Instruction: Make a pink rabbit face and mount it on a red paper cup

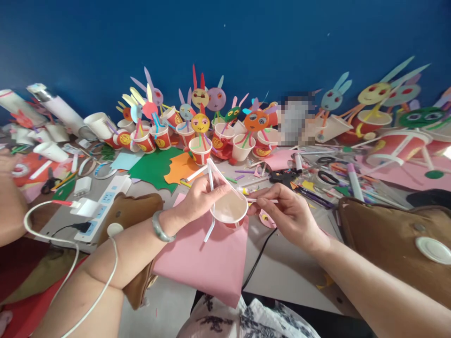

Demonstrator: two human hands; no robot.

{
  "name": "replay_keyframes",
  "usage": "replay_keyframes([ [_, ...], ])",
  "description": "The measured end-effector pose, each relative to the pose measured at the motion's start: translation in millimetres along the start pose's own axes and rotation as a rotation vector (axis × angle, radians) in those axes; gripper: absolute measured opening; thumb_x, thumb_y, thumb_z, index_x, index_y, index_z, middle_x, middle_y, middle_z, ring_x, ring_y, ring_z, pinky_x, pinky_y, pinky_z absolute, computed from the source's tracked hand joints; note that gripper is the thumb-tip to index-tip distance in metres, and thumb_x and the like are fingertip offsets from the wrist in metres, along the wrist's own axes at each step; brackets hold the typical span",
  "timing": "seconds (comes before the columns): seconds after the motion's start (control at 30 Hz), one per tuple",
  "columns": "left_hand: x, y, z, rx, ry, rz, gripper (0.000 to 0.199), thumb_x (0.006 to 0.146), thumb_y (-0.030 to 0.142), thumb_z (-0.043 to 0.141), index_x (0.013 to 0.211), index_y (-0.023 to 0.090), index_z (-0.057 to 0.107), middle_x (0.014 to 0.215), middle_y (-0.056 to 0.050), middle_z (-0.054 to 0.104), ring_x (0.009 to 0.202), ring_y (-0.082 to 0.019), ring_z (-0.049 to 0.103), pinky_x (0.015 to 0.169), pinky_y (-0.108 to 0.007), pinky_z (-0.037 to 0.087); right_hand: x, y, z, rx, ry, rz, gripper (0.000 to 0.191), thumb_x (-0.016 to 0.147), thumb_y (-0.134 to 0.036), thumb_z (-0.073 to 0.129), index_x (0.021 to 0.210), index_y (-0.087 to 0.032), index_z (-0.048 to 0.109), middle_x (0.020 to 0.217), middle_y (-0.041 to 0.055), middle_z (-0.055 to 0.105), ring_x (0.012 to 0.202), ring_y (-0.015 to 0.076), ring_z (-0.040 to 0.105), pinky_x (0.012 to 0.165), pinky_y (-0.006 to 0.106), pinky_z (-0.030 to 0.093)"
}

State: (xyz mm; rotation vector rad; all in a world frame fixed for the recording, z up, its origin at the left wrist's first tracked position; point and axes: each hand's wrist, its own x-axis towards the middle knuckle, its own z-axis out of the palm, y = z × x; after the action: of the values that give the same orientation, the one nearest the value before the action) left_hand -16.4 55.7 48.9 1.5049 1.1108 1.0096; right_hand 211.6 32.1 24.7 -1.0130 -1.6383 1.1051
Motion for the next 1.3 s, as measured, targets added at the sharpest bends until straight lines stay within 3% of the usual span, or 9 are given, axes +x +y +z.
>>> replay_keyframes([
  [0.23,3.9,-2.0,-4.7,-0.05,-0.041,0.012,0.032,0.086,0.045,0.073,0.076,0.016,0.064,0.074,-0.001,0.065,0.071,-0.013,0.059,0.069,-0.024,0.049,1.6,0.3,-3.0,-0.175,-0.107,0.033,0.031,0.092,-0.05,0.069,0.084,-0.02,0.065,0.072,0.005,0.072,0.061,0.0163,0.068,0.053,0.026,0.052],
  [0.4,5.8,-5.2,-5.4,-0.098,-0.082,0.011,0.028,0.083,0.041,0.077,0.078,0.016,0.064,0.074,-0.001,0.065,0.069,-0.012,0.06,0.065,-0.023,0.048,2.8,-1.0,-1.6,-0.269,-0.266,0.0,0.023,0.097,-0.041,0.061,0.102,-0.02,0.07,0.076,0.0043,0.074,0.063,0.0153,0.067,0.055,0.026,0.051],
  [0.6,6.1,-8.9,-5.1,-0.151,-0.151,-0.025,0.034,0.077,0.046,0.081,0.08,0.016,0.066,0.076,-0.001,0.066,0.07,-0.013,0.061,0.065,-0.024,0.048,5.2,-0.7,-4.1,-0.282,-0.38,-0.035,0.023,0.098,-0.04,0.06,0.098,-0.021,0.073,0.077,0.0044,0.073,0.066,0.0161,0.065,0.054,0.026,0.046],
  [0.7,3.9,-8.5,-2.4,-0.171,-0.212,-0.015,0.032,0.078,0.045,0.081,0.078,0.016,0.067,0.075,0.0,0.064,0.07,-0.011,0.057,0.066,-0.024,0.047,7.3,-1.0,-6.1,-0.26,-0.338,0.004,0.033,0.093,-0.053,0.065,0.089,-0.021,0.073,0.077,0.005,0.073,0.067,0.0173,0.065,0.058,0.027,0.047],
  [0.9,-6.2,-5.7,7.9,-0.2,-0.357,-0.057,0.032,0.08,0.045,0.081,0.078,0.015,0.069,0.078,-0.001,0.064,0.073,-0.013,0.057,0.071,-0.026,0.046,5.2,-4.2,2.5,-0.12,-0.103,0.065,0.055,0.077,-0.072,0.074,0.09,-0.019,0.066,0.07,0.0048,0.07,0.061,0.0162,0.061,0.058,0.029,0.047],
  [1.07,-10.9,-3.8,12.0,-0.185,-0.337,-0.017,0.031,0.078,0.042,0.083,0.077,0.015,0.069,0.077,-0.002,0.065,0.075,-0.014,0.058,0.074,-0.027,0.047,1.4,-6.3,14.0,0.052,-0.173,0.141,0.049,0.074,-0.062,0.083,0.083,-0.022,0.056,0.064,-0.0014,0.063,0.055,0.0134,0.059,0.053,0.027,0.049],
  [1.3,-10.7,-6.0,13.0,-0.174,-0.276,0.055,0.027,0.084,0.041,0.076,0.079,0.016,0.068,0.081,-0.003,0.066,0.079,-0.015,0.06,0.077,-0.028,0.05,2.8,-8.8,14.3,-0.006,-0.196,0.234,0.045,0.078,-0.061,0.079,0.077,-0.02,0.06,0.063,0.0005,0.065,0.054,0.0122,0.058,0.049,0.024,0.045],
])
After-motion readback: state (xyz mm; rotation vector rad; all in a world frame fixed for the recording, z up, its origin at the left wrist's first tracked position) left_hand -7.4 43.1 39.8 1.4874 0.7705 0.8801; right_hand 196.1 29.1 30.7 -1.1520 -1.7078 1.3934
